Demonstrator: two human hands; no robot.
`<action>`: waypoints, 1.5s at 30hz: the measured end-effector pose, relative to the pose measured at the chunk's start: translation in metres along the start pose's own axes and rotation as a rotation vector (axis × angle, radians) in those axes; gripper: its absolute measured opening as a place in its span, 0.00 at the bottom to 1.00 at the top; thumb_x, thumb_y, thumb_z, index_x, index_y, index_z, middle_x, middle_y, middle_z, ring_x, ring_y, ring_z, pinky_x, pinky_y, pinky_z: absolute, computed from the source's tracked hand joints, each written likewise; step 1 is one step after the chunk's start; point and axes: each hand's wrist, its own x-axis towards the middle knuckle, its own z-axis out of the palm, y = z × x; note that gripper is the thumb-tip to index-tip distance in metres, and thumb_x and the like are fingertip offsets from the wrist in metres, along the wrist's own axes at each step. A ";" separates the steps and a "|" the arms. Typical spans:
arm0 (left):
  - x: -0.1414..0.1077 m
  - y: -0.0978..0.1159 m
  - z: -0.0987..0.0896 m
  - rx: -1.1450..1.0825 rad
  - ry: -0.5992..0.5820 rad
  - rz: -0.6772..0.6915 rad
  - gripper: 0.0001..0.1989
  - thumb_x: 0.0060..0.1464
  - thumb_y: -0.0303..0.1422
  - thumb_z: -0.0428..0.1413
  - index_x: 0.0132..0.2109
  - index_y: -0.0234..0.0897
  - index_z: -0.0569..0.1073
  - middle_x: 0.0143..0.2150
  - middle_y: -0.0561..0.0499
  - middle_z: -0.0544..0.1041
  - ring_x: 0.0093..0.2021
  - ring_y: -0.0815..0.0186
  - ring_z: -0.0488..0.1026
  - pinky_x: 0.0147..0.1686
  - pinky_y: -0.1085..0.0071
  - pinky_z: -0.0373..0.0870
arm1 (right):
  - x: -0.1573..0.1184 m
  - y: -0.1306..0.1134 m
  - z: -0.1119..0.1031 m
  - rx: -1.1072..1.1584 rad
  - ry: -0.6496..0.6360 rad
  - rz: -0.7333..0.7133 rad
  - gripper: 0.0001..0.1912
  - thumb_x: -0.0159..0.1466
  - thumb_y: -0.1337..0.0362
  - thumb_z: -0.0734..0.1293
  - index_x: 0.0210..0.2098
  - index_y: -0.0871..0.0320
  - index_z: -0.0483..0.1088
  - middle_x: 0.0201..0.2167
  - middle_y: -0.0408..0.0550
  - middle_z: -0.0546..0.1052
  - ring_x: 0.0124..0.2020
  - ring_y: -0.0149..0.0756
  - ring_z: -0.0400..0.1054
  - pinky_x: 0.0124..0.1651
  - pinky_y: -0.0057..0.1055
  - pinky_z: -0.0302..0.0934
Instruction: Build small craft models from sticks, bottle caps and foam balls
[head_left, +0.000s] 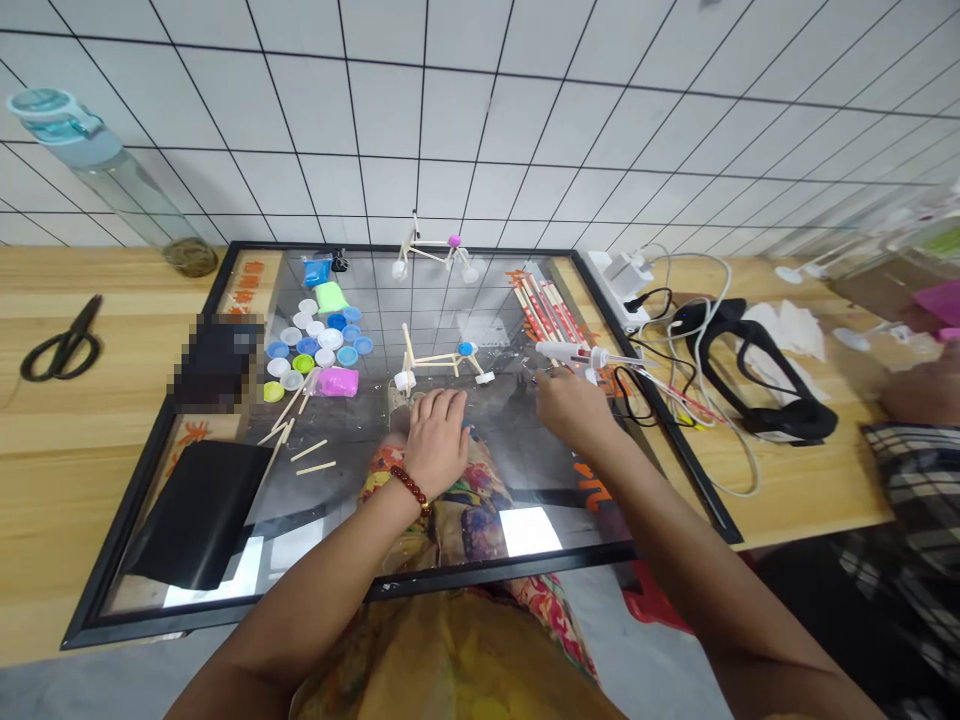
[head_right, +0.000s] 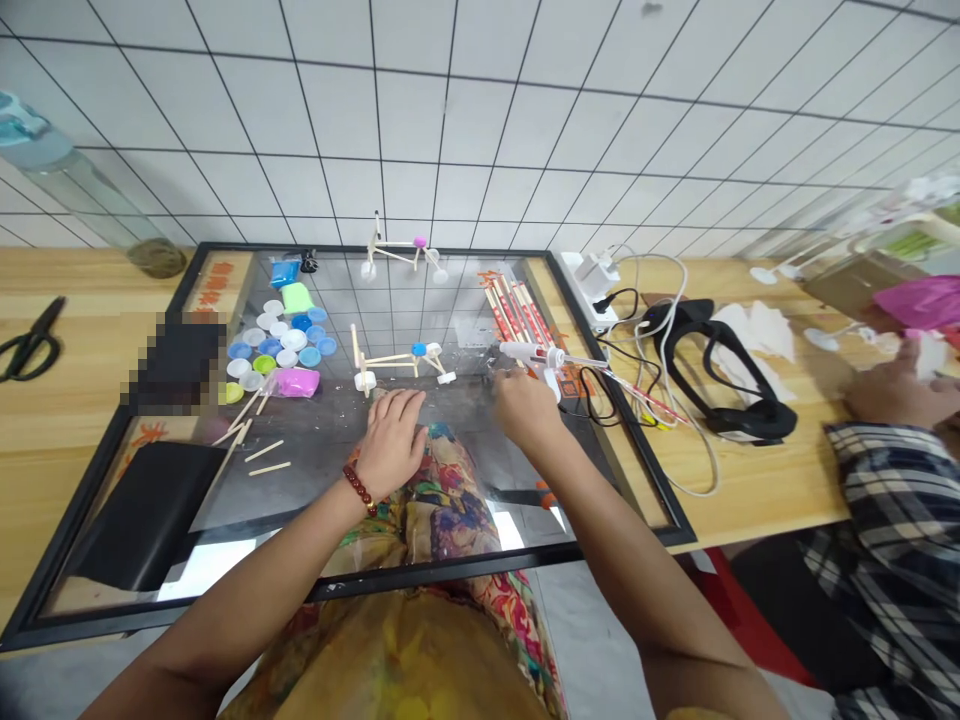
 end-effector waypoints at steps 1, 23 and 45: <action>0.000 0.000 0.000 0.001 0.001 0.000 0.25 0.63 0.31 0.49 0.65 0.30 0.64 0.64 0.38 0.69 0.66 0.48 0.61 0.69 0.46 0.54 | 0.001 -0.003 0.002 0.008 0.019 0.016 0.20 0.69 0.70 0.54 0.54 0.65 0.71 0.48 0.66 0.77 0.47 0.51 0.77 0.43 0.37 0.67; -0.001 -0.001 0.001 -0.004 0.013 0.002 0.24 0.63 0.31 0.49 0.65 0.33 0.64 0.64 0.39 0.70 0.66 0.49 0.61 0.69 0.47 0.54 | 0.029 -0.008 0.001 0.018 0.052 0.006 0.20 0.65 0.73 0.57 0.51 0.68 0.73 0.49 0.69 0.78 0.48 0.53 0.77 0.44 0.38 0.67; -0.001 0.001 0.001 0.002 0.019 0.006 0.25 0.62 0.31 0.50 0.65 0.32 0.64 0.63 0.39 0.70 0.65 0.50 0.62 0.69 0.48 0.56 | 0.050 -0.029 -0.014 0.016 0.043 -0.001 0.21 0.67 0.74 0.56 0.52 0.69 0.74 0.50 0.69 0.78 0.50 0.50 0.77 0.47 0.36 0.68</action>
